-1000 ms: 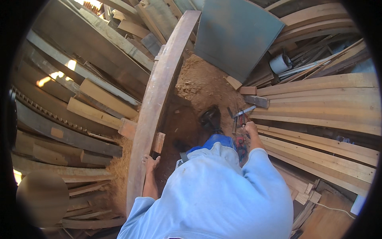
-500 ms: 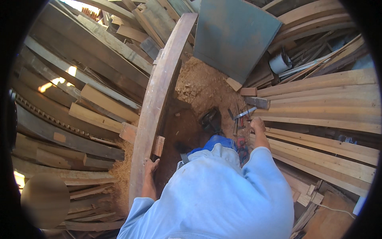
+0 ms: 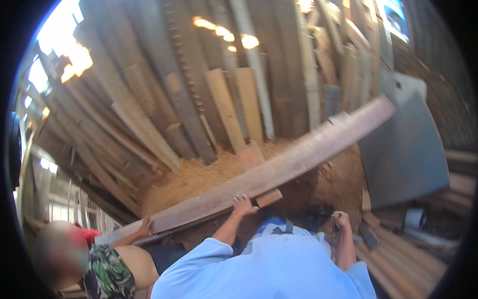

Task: The person measures a wooden plank using a tape measure and marks it with a pencil, then plugs in a power tool and uses a circular saw to cut the plank along the marked line.

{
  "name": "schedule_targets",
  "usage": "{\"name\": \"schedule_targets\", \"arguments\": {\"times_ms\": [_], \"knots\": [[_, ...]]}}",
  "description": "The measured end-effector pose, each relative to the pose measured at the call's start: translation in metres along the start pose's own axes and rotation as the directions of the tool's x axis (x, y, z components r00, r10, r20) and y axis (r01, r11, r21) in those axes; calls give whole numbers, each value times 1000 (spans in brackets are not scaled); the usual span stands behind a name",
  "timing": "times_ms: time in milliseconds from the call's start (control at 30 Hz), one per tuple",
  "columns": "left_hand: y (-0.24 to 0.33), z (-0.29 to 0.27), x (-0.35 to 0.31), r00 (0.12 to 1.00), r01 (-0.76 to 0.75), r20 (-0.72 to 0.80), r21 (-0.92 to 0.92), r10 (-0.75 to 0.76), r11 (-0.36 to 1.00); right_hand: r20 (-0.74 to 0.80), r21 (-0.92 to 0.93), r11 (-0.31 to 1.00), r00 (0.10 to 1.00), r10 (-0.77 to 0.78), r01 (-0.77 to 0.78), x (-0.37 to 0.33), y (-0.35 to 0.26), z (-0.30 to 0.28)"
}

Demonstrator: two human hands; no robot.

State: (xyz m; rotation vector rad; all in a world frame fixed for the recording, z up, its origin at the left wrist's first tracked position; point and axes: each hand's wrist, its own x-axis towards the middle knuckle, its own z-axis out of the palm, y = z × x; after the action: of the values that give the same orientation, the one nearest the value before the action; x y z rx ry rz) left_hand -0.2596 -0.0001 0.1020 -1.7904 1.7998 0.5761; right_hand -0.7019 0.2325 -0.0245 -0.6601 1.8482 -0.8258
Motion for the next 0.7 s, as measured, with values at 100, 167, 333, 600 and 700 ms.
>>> {"name": "schedule_targets", "arguments": {"times_ms": [100,167,333,600,700], "knots": [[-25,0,-4,993,40,112,-58,-33,998,-94,-284,955,989,-116,85,7,-170,57],[-39,-1,17,986,-136,101,-2,135,991,-227,-459,874,931,-286,157,39,-219,95],[-153,-57,114,949,-166,92,-669,302,725,77,-699,712,997,-12,62,61,-330,192],[-288,-403,177,637,-251,-715,-546,-288,799,-272,-755,615,962,25,-229,107,-273,244],[-344,-509,211,490,-179,-804,-470,-336,864,-233,-804,555,972,35,-213,78,-320,252]]}}
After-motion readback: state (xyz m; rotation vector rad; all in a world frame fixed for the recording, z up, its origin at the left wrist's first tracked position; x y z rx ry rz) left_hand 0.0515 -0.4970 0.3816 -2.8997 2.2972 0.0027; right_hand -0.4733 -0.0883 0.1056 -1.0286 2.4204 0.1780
